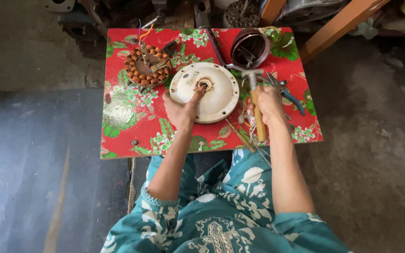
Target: The person disassembles a ceiling fan motor housing by removing the top and bottom covers, and then uses a screwdriver to thread a wire through a component.
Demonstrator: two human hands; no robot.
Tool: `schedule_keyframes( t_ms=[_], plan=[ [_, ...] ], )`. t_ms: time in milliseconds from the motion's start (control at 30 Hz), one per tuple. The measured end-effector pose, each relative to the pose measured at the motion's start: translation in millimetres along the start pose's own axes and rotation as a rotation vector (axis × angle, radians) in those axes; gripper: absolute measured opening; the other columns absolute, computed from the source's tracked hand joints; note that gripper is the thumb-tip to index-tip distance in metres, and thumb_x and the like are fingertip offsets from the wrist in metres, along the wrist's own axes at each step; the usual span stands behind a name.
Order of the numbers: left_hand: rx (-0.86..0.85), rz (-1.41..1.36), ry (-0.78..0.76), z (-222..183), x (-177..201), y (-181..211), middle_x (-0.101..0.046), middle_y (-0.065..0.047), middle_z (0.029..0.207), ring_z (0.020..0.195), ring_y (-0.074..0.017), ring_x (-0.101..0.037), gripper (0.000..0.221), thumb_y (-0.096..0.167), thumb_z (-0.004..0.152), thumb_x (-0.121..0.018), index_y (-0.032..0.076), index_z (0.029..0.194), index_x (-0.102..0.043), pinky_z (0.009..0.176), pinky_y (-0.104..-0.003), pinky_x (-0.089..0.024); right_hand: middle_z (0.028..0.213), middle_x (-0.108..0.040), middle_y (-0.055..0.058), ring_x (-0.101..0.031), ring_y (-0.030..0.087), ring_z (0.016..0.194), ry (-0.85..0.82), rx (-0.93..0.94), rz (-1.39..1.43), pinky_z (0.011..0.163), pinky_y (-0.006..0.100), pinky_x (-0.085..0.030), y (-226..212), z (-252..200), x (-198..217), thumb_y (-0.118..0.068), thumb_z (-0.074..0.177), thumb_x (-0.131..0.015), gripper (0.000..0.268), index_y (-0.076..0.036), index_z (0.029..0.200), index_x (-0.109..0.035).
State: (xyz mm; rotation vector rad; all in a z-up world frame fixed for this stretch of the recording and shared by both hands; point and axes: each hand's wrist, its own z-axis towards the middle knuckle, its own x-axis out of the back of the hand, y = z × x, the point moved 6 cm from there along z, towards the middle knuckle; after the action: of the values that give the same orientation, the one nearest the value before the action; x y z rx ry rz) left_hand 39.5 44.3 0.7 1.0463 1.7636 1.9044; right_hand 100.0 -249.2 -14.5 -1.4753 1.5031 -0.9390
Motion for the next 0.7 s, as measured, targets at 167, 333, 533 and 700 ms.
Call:
schedule_keyframes(
  t_ms=[167,333,533,700],
  plan=[
    [0.007,-0.049,-0.030,-2,-3,-1,-0.069,-0.022,0.120,0.111,-0.0335,-0.069,0.102,0.055,0.052,-0.095,-0.002,0.128,-0.057,0.099,-0.044,-0.053,0.072,-0.060,0.007,-0.055,0.013,0.050,-0.030,0.007,0.028,0.042,0.032,-0.046,0,-4,1,-0.026,0.111,-0.041,0.028,-0.004,0.099,-0.054],
    [0.012,-0.030,-0.033,-2,-5,-4,-0.069,-0.023,0.123,0.114,-0.0343,-0.069,0.107,0.056,0.053,-0.094,-0.003,0.133,-0.055,0.100,-0.044,-0.052,0.070,-0.056,0.008,-0.055,0.014,0.050,-0.037,-0.037,0.021,0.041,0.033,-0.045,3,-6,9,-0.027,0.110,-0.046,0.028,-0.003,0.098,-0.052],
    [-0.051,-0.024,0.018,-2,-6,-7,-0.066,-0.024,0.125,0.116,-0.0370,-0.065,0.112,0.056,0.056,-0.095,-0.005,0.139,-0.052,0.101,-0.045,-0.049,0.072,-0.058,0.007,-0.053,0.014,0.050,-0.037,-0.049,-0.018,0.042,0.033,-0.046,10,-3,9,-0.030,0.110,-0.044,0.032,-0.004,0.098,-0.057],
    [-0.003,-0.086,0.020,-3,-9,-9,-0.068,-0.024,0.122,0.113,-0.0355,-0.068,0.109,0.053,0.054,-0.096,-0.005,0.136,-0.054,0.100,-0.045,-0.051,0.073,-0.058,0.007,-0.053,0.014,0.051,-0.037,-0.012,-0.046,0.042,0.032,-0.046,5,-2,7,-0.032,0.110,-0.045,0.033,-0.003,0.098,-0.055]
  ],
)
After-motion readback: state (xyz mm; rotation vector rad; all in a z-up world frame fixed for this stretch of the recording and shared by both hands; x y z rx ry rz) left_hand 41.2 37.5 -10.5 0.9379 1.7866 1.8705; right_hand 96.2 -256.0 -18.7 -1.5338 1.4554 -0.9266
